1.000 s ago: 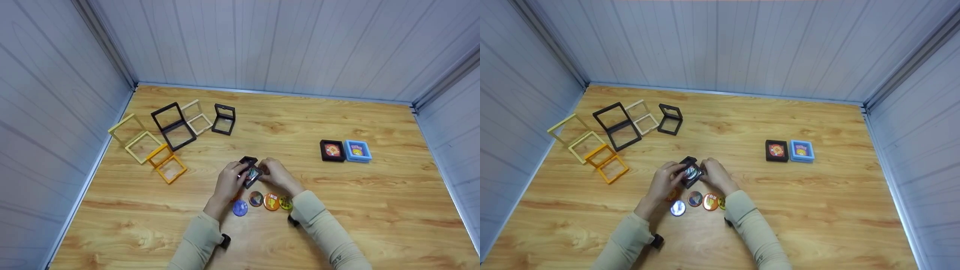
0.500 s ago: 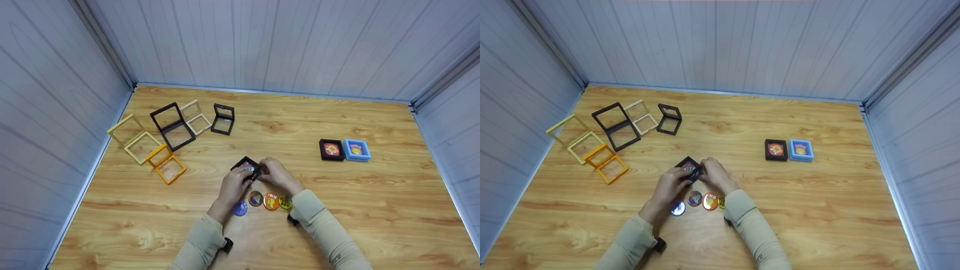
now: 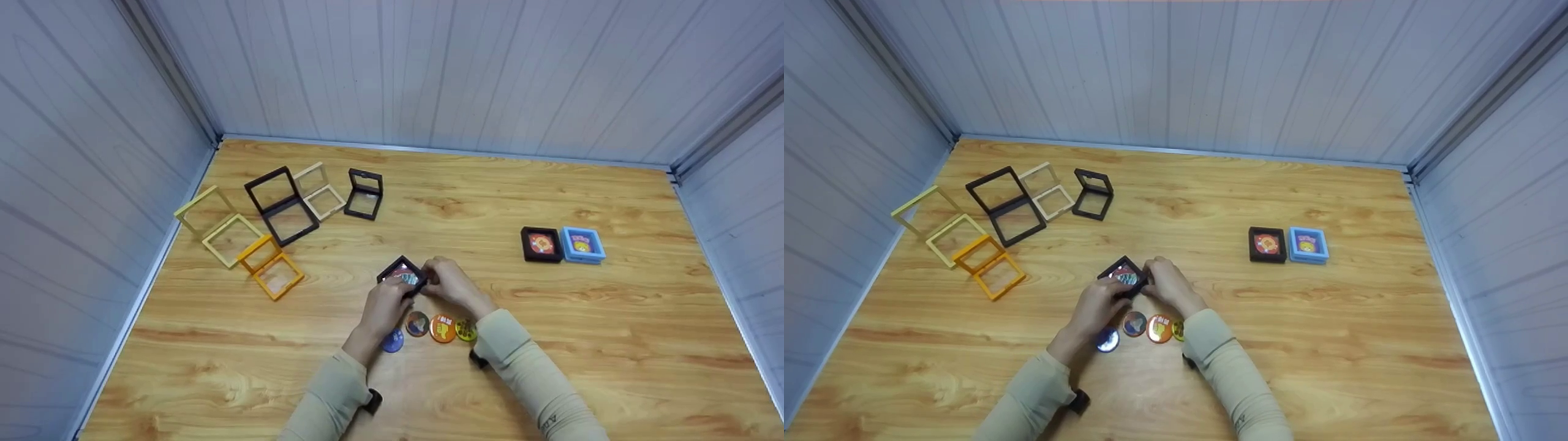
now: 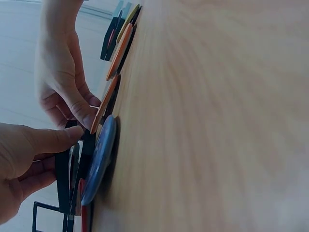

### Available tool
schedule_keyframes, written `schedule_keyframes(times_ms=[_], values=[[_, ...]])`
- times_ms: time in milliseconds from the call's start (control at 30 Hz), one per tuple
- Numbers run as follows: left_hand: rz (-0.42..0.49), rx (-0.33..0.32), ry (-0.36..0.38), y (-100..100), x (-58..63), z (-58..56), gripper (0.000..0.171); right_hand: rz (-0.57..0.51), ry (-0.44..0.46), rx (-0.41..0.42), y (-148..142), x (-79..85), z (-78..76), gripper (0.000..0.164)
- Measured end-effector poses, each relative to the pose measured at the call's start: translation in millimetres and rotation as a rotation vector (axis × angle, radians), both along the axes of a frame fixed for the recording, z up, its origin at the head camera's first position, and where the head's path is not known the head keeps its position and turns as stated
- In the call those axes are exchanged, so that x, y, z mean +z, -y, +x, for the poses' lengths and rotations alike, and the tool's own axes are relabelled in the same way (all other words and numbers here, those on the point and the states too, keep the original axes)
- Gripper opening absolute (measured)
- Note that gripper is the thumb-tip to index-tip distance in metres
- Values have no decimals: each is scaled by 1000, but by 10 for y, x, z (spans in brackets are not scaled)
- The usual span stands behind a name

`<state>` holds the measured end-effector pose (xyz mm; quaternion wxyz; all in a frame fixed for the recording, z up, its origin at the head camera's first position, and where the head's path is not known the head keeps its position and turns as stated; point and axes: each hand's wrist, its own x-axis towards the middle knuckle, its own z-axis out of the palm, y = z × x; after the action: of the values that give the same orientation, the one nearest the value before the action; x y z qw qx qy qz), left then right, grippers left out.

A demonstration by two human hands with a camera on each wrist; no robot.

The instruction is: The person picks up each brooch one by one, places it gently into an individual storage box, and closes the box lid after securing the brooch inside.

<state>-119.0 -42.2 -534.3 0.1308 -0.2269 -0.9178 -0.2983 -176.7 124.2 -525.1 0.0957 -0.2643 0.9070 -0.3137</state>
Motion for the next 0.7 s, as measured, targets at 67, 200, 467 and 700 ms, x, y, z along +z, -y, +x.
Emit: schedule_keyframes(times_ms=[67, 200, 467, 700], values=[[-20, 0, -7, -5, -1, -1, 14, -4, -3, 2, 0, -3, -1, 18], [-66, 3, -22, -17, -6, 0, 11, -8, -18, 13, 0, -10, -5, 17], [-90, 11, 1, -30, 23, 6, 8, -22, -38, 32, -6, -20, -14, 18], [-64, -20, 41, -9, 63, 5, 15, -16, -4, -9, -32, 15, 15, 27]])
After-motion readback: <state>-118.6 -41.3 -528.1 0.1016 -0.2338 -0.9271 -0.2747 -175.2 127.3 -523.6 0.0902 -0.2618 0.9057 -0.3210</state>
